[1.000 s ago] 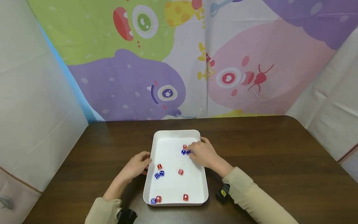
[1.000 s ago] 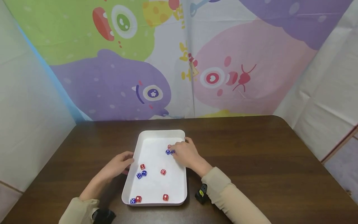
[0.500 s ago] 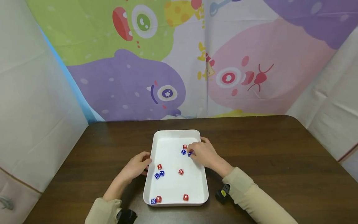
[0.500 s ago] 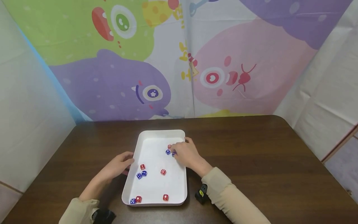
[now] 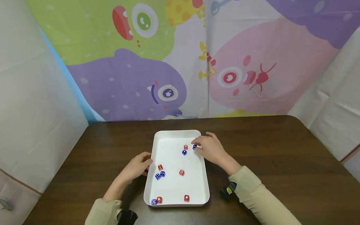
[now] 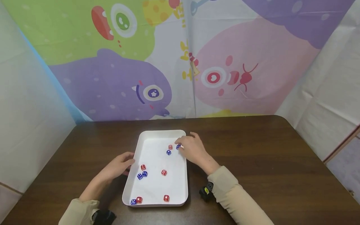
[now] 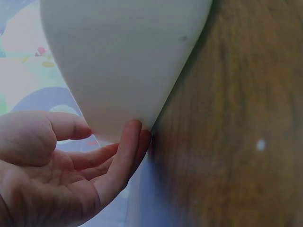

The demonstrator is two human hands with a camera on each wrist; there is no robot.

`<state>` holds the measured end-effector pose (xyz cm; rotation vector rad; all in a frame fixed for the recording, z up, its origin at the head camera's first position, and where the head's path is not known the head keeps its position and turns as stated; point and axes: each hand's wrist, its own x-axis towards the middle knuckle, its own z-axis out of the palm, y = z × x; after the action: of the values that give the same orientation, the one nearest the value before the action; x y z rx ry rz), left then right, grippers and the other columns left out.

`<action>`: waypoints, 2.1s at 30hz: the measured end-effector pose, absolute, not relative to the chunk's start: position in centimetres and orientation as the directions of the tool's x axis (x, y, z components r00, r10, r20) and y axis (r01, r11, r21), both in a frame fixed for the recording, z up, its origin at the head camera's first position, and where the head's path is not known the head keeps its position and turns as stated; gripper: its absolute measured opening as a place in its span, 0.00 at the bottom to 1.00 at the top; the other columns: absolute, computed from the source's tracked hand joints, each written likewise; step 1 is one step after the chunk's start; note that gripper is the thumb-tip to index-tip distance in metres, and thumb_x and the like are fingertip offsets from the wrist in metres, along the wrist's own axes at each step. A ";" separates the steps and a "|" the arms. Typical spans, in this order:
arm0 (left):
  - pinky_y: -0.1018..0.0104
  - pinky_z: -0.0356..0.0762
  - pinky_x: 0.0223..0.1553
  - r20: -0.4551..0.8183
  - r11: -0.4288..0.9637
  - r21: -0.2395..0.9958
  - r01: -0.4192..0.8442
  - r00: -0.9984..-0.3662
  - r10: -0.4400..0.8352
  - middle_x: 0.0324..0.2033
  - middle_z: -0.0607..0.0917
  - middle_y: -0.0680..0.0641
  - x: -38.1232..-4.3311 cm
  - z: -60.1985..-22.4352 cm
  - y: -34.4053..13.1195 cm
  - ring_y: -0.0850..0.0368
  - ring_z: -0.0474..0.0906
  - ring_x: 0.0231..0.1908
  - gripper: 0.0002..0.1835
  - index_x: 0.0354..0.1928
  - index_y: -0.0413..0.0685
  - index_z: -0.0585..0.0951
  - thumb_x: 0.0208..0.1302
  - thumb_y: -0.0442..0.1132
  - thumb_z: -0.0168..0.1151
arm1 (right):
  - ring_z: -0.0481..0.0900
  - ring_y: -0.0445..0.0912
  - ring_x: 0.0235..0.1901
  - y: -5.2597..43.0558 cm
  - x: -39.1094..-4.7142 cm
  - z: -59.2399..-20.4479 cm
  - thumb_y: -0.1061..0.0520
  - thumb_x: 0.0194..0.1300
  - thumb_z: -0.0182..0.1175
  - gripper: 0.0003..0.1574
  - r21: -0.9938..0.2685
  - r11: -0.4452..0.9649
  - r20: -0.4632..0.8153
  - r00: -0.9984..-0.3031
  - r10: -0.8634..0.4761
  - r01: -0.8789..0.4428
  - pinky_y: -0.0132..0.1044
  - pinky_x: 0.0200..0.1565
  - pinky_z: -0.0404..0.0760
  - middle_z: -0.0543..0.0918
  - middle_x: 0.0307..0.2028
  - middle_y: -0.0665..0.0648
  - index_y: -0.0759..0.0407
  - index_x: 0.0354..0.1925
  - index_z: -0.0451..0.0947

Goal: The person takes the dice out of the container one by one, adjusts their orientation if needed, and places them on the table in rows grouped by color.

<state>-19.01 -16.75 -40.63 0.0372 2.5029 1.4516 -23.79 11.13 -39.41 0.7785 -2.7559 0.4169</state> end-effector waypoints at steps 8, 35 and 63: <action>0.59 0.80 0.30 -0.202 0.495 0.863 -0.105 -0.968 0.148 0.42 0.78 0.38 -18.9 -40.6 -16.8 0.54 0.75 0.31 0.19 0.56 0.33 0.68 0.65 0.35 0.47 | 0.79 0.43 0.32 12.7 -24.0 -39.0 0.58 0.54 0.64 0.10 -0.238 0.818 0.392 -0.822 -0.412 -0.523 0.52 0.59 0.63 0.84 0.31 0.49 0.54 0.38 0.83; 0.58 0.80 0.32 -0.213 0.487 0.867 -0.104 -0.961 0.175 0.43 0.77 0.38 -19.1 -40.7 -17.0 0.53 0.76 0.33 0.19 0.57 0.33 0.67 0.66 0.36 0.46 | 0.79 0.50 0.35 19.5 -24.9 -39.2 0.51 0.56 0.62 0.11 -0.414 0.886 0.209 -0.969 -0.131 -0.209 0.47 0.35 0.76 0.84 0.33 0.53 0.53 0.37 0.81; 0.58 0.80 0.34 -0.231 0.495 0.862 -0.107 -0.953 0.196 0.46 0.75 0.36 -19.1 -40.9 -17.2 0.52 0.76 0.35 0.21 0.58 0.33 0.65 0.68 0.38 0.46 | 0.79 0.50 0.34 22.6 -25.8 -41.4 0.51 0.58 0.60 0.12 -0.498 0.864 0.046 -0.997 -0.057 -0.073 0.47 0.34 0.75 0.83 0.34 0.55 0.57 0.38 0.80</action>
<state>-19.13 -17.21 -40.87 0.0755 2.4443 1.4412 -25.83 22.58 -41.39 0.1046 -3.0038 0.8052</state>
